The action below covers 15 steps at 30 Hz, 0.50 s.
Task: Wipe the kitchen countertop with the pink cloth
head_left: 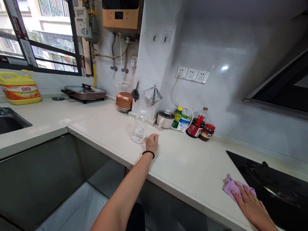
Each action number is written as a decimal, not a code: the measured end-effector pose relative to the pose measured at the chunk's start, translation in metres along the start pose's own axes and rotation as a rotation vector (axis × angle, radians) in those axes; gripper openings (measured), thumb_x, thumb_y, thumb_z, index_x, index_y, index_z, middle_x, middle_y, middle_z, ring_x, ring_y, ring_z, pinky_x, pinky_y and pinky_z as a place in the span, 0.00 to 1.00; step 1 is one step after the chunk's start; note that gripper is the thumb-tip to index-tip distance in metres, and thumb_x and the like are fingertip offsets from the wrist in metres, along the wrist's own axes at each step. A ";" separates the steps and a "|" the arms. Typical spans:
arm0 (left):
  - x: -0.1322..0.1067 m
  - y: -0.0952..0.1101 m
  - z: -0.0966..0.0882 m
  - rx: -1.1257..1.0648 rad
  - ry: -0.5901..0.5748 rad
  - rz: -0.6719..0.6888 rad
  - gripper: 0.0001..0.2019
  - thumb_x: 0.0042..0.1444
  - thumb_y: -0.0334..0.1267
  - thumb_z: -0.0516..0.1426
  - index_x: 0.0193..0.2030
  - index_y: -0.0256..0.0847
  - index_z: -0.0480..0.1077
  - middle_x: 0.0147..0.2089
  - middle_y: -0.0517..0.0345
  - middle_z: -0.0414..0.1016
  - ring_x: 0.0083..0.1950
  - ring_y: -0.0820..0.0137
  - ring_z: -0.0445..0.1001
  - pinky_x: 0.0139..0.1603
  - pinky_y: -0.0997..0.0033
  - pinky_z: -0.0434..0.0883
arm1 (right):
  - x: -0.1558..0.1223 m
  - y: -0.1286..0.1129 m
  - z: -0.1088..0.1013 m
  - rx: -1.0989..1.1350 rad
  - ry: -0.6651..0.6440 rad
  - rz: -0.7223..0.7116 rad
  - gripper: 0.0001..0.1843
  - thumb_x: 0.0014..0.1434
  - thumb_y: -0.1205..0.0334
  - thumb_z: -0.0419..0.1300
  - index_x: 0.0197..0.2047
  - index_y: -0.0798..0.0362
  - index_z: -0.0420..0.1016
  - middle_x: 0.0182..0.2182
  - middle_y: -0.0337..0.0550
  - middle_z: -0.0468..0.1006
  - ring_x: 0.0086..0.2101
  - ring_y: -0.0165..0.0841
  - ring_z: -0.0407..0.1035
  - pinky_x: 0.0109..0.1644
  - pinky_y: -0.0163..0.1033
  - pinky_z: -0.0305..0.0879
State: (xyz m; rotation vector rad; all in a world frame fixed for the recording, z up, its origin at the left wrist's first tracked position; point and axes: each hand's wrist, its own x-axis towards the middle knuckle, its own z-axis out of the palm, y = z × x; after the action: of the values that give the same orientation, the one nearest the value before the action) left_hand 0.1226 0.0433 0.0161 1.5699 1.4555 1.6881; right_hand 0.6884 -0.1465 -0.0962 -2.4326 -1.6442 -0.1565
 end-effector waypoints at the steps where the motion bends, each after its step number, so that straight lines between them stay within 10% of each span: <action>1: 0.000 -0.001 0.000 -0.004 0.023 0.079 0.10 0.67 0.38 0.54 0.42 0.43 0.78 0.40 0.51 0.80 0.45 0.63 0.77 0.54 0.63 0.70 | 0.000 0.000 0.000 0.002 0.003 -0.018 0.52 0.57 0.28 0.37 0.79 0.43 0.46 0.76 0.42 0.49 0.74 0.47 0.37 0.74 0.65 0.47; 5: -0.001 0.002 -0.009 0.028 0.354 0.371 0.16 0.64 0.43 0.62 0.56 0.42 0.76 0.58 0.44 0.77 0.66 0.55 0.70 0.69 0.51 0.63 | -0.003 -0.001 -0.003 0.024 0.029 -0.075 0.51 0.59 0.30 0.37 0.79 0.47 0.46 0.75 0.45 0.53 0.74 0.51 0.41 0.73 0.66 0.49; 9: 0.010 0.007 -0.029 0.155 0.647 0.188 0.50 0.53 0.46 0.71 0.77 0.39 0.50 0.76 0.31 0.56 0.80 0.46 0.48 0.77 0.41 0.51 | -0.008 -0.012 -0.010 0.035 0.086 -0.065 0.50 0.57 0.30 0.40 0.77 0.45 0.55 0.73 0.45 0.59 0.72 0.55 0.48 0.71 0.65 0.55; 15: 0.040 -0.007 -0.062 0.206 0.421 -0.028 0.58 0.49 0.37 0.73 0.78 0.43 0.40 0.75 0.34 0.58 0.76 0.51 0.59 0.73 0.49 0.61 | -0.007 -0.017 -0.009 -0.025 0.121 -0.069 0.49 0.58 0.30 0.38 0.76 0.44 0.58 0.72 0.47 0.61 0.72 0.54 0.49 0.71 0.65 0.55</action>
State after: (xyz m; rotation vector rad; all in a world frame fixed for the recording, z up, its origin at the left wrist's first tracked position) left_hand 0.0537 0.0550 0.0402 1.3322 1.8984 1.9912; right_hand 0.6698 -0.1490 -0.0873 -2.3349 -1.6835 -0.3303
